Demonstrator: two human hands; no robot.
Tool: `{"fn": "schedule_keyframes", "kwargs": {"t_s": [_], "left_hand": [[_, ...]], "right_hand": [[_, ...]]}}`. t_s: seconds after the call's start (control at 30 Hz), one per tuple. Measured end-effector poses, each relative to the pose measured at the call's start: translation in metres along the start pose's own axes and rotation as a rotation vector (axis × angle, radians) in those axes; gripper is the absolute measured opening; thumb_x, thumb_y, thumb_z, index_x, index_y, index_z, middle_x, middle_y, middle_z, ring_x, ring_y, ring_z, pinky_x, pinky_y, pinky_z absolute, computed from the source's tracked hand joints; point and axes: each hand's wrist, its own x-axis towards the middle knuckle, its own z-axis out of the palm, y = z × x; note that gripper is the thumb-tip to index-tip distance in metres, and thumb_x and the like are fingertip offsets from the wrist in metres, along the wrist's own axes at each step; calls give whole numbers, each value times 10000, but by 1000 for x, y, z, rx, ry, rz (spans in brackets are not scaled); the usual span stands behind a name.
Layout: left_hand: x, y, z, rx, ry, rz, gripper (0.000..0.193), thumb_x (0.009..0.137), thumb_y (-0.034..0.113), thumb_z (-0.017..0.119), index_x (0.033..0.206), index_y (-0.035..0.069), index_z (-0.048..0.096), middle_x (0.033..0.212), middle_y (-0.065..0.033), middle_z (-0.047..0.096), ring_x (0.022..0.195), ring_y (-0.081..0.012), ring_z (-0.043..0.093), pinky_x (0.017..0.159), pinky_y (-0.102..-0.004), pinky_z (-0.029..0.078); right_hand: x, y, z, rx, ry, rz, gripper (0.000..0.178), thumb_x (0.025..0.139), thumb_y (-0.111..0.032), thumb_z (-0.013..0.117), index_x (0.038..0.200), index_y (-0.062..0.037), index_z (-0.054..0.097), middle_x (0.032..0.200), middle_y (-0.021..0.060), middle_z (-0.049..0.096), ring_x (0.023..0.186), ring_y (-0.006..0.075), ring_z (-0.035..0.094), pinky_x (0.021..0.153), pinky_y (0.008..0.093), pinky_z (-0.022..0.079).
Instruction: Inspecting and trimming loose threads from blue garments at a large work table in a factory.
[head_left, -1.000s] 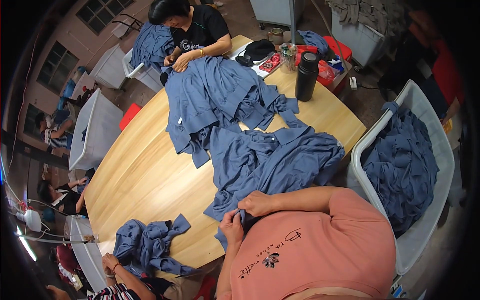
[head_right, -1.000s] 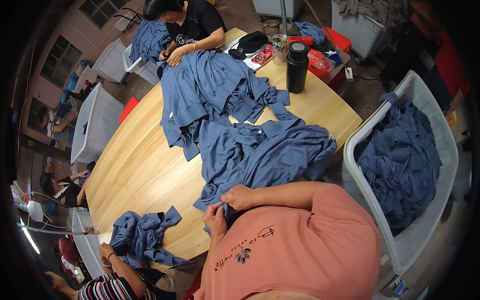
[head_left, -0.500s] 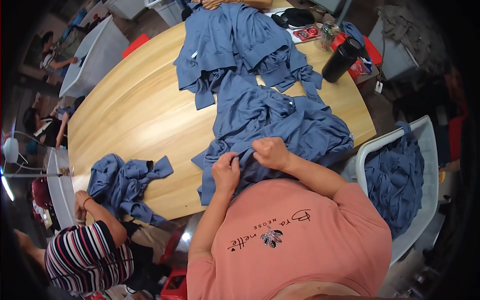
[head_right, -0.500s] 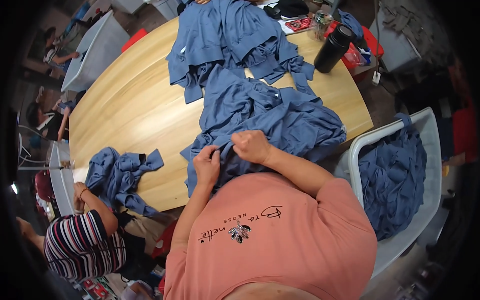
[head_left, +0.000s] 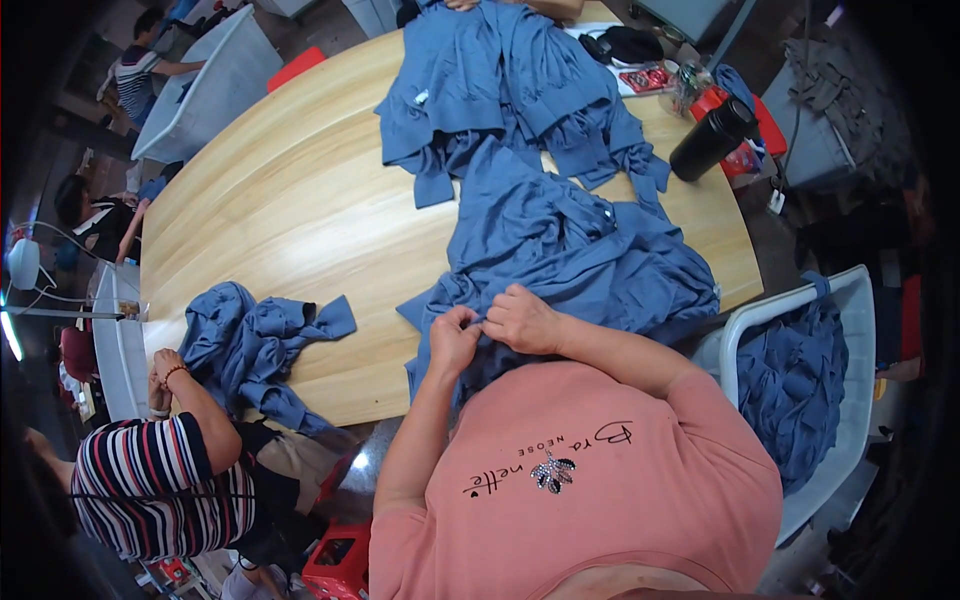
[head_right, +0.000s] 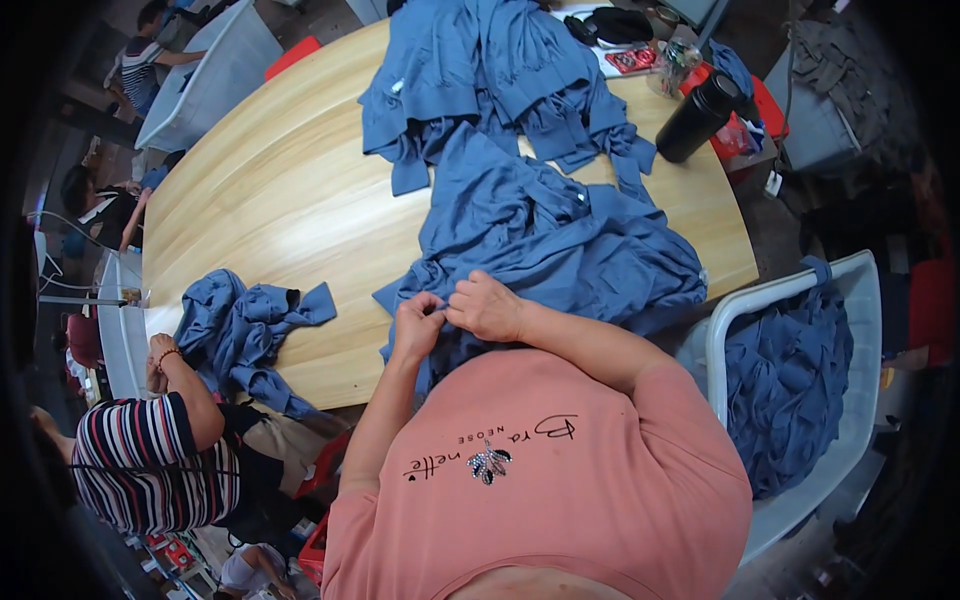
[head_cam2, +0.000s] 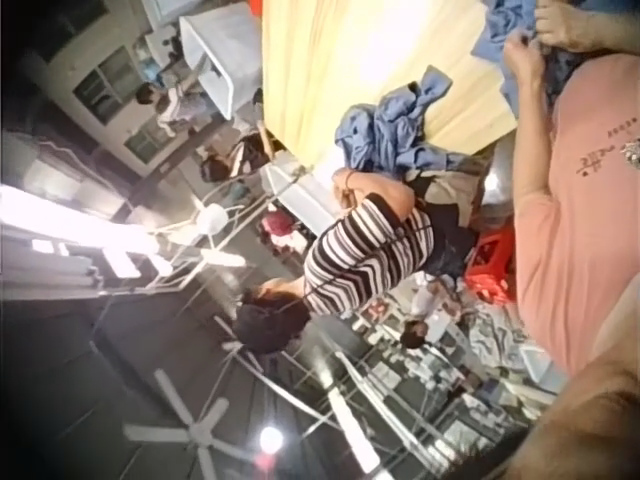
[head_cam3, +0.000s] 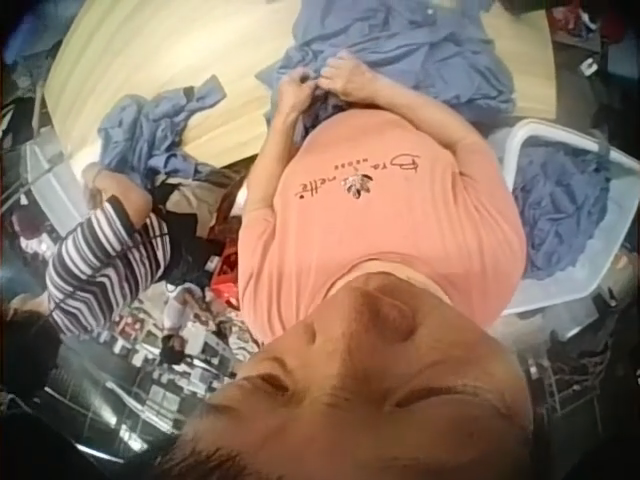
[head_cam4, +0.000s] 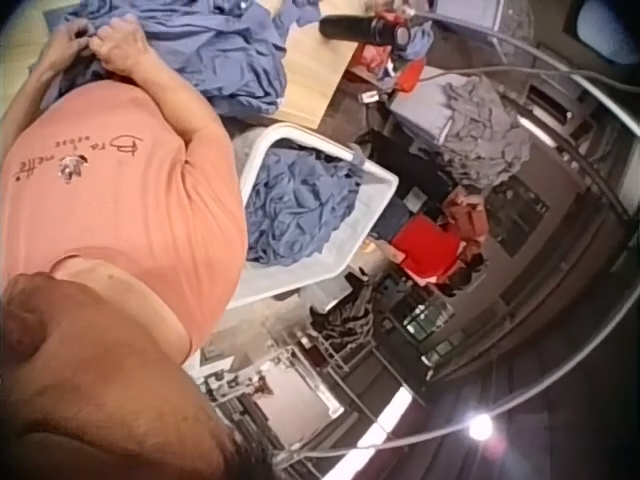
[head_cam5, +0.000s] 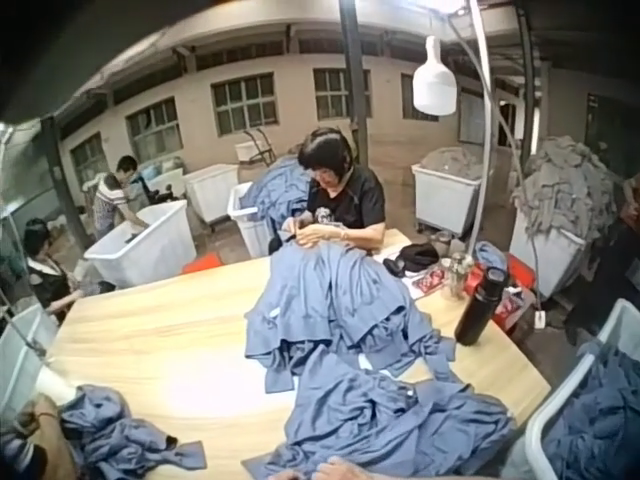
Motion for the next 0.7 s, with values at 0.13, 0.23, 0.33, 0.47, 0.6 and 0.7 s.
{"fn": "schedule_keyframes", "kwargs": {"t_s": [0.13,0.23,0.33,0.47,0.6,0.7], "left_hand": [[-1,-10,-2,-148,-58,-47,43,667,21,612,704,10,594,595,-28,565,550,-86,495,509,-261,406],[1,-9,-1,-140,-112,-169,21,676,27,589,689,11,586,590,-25,555,551,-83,485,502,-258,394],[2,-2,0,-145,-150,-138,43,689,51,574,676,10,582,588,-19,548,557,-79,474,498,-255,383],[1,4,-5,-225,-209,-244,79,721,95,585,674,31,592,609,10,538,565,-71,454,503,-240,365],[-1,3,-8,-563,-281,-297,86,765,88,581,689,52,594,640,31,541,596,-52,453,547,-210,350],[-3,0,-7,-660,-280,-305,89,784,87,572,706,50,595,662,39,545,612,-44,452,565,-201,348]], "right_hand": [[-5,2,9,79,-24,-13,35,679,-140,516,692,-108,518,629,11,435,635,175,470,549,307,362],[-10,0,9,121,18,-4,84,674,-116,519,742,-80,551,644,15,466,634,175,485,556,303,381],[-11,-1,7,172,148,6,283,635,-76,559,911,-24,597,668,26,513,586,179,493,526,303,390],[-9,-3,3,172,220,21,213,622,-55,551,833,-30,574,701,42,542,554,185,492,514,302,394],[-4,-3,-1,197,150,-30,181,611,-55,546,791,-41,556,697,42,531,560,189,491,510,300,388],[-2,-5,-2,180,134,-32,171,603,-58,542,773,-51,552,705,40,529,570,190,488,509,303,384]]}}
